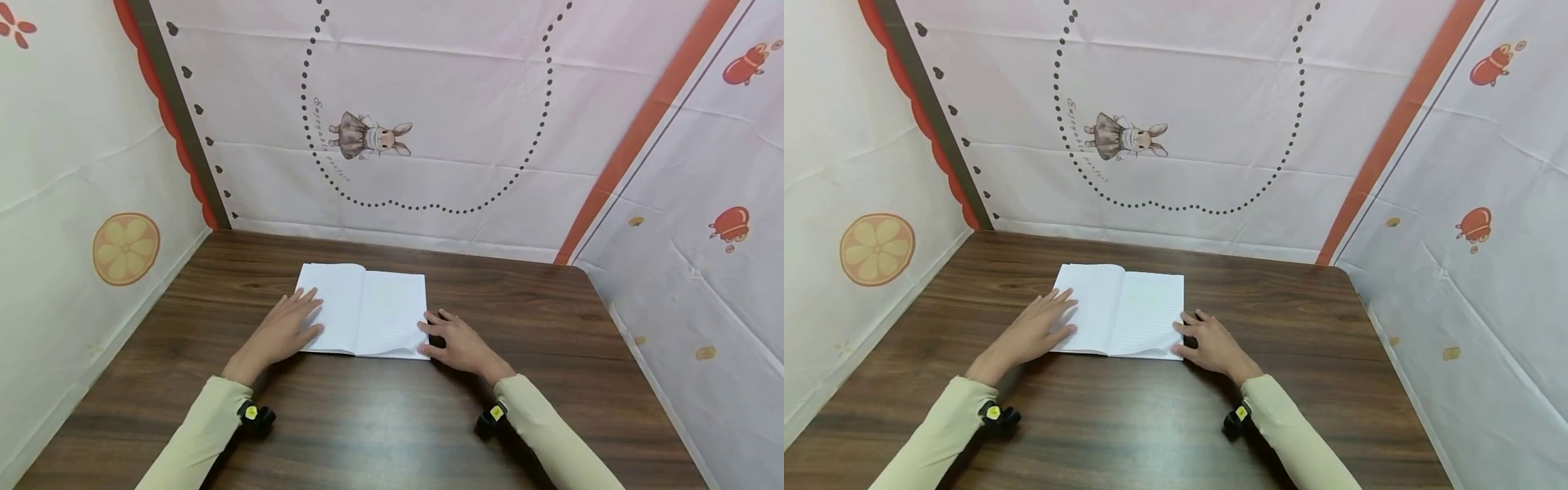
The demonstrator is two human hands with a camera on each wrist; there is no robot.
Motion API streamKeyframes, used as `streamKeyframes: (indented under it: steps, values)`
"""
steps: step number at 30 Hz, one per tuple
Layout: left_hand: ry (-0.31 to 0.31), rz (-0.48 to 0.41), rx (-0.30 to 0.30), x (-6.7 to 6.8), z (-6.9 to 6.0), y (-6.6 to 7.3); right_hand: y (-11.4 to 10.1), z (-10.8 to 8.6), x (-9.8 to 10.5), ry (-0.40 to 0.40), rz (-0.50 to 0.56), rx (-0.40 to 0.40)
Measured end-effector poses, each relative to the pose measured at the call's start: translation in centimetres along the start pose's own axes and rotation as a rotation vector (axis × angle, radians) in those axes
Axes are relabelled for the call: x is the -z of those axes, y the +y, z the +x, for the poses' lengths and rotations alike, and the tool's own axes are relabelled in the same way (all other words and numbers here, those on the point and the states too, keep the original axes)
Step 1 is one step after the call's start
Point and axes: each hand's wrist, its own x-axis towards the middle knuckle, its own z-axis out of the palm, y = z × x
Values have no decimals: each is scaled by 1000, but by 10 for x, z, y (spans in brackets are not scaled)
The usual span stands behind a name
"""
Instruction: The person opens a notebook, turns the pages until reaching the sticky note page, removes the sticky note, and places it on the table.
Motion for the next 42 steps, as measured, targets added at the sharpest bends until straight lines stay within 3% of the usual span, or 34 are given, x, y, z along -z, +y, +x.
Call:
streamKeyframes:
  steps: [3,6,13,19,22,29,42]
  values:
    - [75,12,-113,-8,15,18,0,-1,0,6,2,3]
    - [88,-22,-213,-17,27,39,-1,-3,-1,3,5,-1]
    - [-60,0,-309,-38,52,84,-2,-2,-1,13,17,8]
    - [-138,59,-392,-58,68,108,-2,-3,-2,14,11,13]
    - [-135,66,-430,-65,72,114,-2,-2,-3,5,15,7]
    - [-57,110,-499,-72,79,115,-1,0,-4,7,15,12]
    - [-18,72,-461,-72,85,113,-1,0,2,-6,-9,5]
